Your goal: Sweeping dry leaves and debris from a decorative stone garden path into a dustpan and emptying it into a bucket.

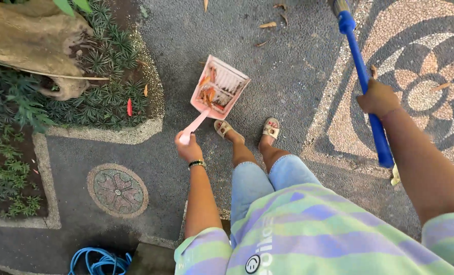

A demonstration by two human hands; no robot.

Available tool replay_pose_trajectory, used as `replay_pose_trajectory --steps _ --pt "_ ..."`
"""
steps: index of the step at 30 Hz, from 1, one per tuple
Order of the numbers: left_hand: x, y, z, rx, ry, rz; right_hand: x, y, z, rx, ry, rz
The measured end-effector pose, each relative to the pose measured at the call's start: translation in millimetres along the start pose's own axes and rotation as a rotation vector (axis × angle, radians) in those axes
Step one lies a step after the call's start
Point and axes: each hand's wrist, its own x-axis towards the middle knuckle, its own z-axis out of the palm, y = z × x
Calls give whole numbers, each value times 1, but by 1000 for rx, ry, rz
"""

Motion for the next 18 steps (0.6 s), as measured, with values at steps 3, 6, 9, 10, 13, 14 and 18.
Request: replay_pose_trajectory --steps 3,6,9,10,13,14,18 --pt "4 7 -18 97 25 -65 -8 -31 13 5 -88 112" --pt "23 10 -9 82 25 -164 -50 -75 34 -67 -235 85" --pt "35 3 2 131 78 -165 -118 -105 69 -197 -343 7" --pt "36 9 0 133 73 -170 -136 -112 77 -201 -348 12" --pt "49 25 1 143 64 -226 -180 -138 74 -195 -412 -62" --pt "55 26 0 129 48 -265 -191 -148 59 -153 -382 -135" --pt "69 28 -18 115 17 -302 -216 -162 24 -26 -472 -247"
